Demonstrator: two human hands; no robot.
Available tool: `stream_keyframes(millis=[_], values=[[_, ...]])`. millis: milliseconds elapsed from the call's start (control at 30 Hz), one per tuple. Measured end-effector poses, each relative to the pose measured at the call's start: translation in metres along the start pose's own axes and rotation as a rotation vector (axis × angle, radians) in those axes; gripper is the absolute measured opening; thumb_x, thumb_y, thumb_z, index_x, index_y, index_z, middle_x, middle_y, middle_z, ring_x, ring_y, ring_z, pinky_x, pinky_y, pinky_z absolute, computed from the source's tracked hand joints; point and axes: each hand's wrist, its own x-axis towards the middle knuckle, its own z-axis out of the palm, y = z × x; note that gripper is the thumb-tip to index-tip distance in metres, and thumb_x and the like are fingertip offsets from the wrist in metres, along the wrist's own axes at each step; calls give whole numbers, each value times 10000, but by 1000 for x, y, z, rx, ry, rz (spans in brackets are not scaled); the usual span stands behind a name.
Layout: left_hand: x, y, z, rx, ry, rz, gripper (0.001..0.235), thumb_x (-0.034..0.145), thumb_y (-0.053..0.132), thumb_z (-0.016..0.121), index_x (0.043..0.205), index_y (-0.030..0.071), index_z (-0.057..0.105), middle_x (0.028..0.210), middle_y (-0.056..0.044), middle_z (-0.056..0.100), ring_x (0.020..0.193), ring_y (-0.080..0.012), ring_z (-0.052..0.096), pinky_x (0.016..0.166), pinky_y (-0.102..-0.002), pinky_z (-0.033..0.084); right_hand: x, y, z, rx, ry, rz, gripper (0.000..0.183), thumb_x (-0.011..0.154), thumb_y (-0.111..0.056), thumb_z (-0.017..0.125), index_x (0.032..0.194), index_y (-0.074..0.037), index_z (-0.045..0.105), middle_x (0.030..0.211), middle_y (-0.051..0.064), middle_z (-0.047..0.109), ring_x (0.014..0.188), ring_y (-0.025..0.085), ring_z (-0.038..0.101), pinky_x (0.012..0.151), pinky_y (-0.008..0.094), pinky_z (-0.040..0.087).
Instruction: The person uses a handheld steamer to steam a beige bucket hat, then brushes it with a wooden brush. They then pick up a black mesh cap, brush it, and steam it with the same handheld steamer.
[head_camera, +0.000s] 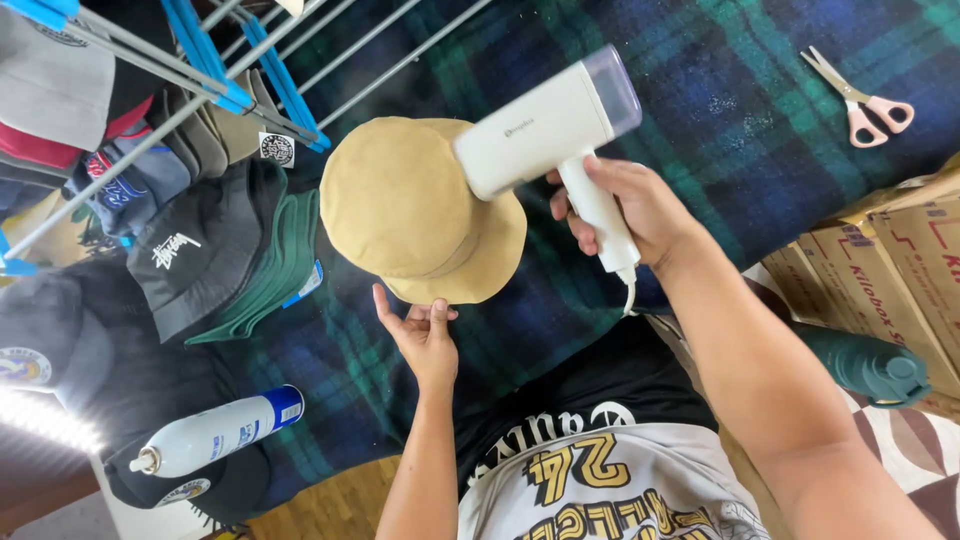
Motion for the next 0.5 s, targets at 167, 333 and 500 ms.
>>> stream_keyframes(millis=[167, 333, 500], values=[[3, 1, -4, -34, -36, -42, 951, 962, -62, 626, 1648, 217, 28, 800, -117, 671, 660, -155, 671, 735, -308, 606, 43, -26, -11, -60, -36, 119, 420, 1021, -287, 548, 1146, 112, 597, 786, 265, 638, 399, 247, 583, 347, 394, 528], [4, 5, -3, -49, -40, -72, 945, 948, -55, 634, 1639, 201, 43, 805, -122, 678, 656, -166, 678, 723, -318, 619, 63, -52, -14, -110, -68, 253, 436, 998, -342, 567, 1132, 71, 605, 761, 208, 616, 414, 216, 590, 357, 372, 533], [6, 36, 10, 66, -44, -178, 921, 956, 209, 675, 1621, 122, 44, 742, -68, 664, 711, -156, 670, 850, -345, 585, 74, -89, 15, -278, -61, 490, 372, 1048, -371, 508, 1209, -49, 602, 804, 115, 588, 517, 159, 538, 465, 287, 468]])
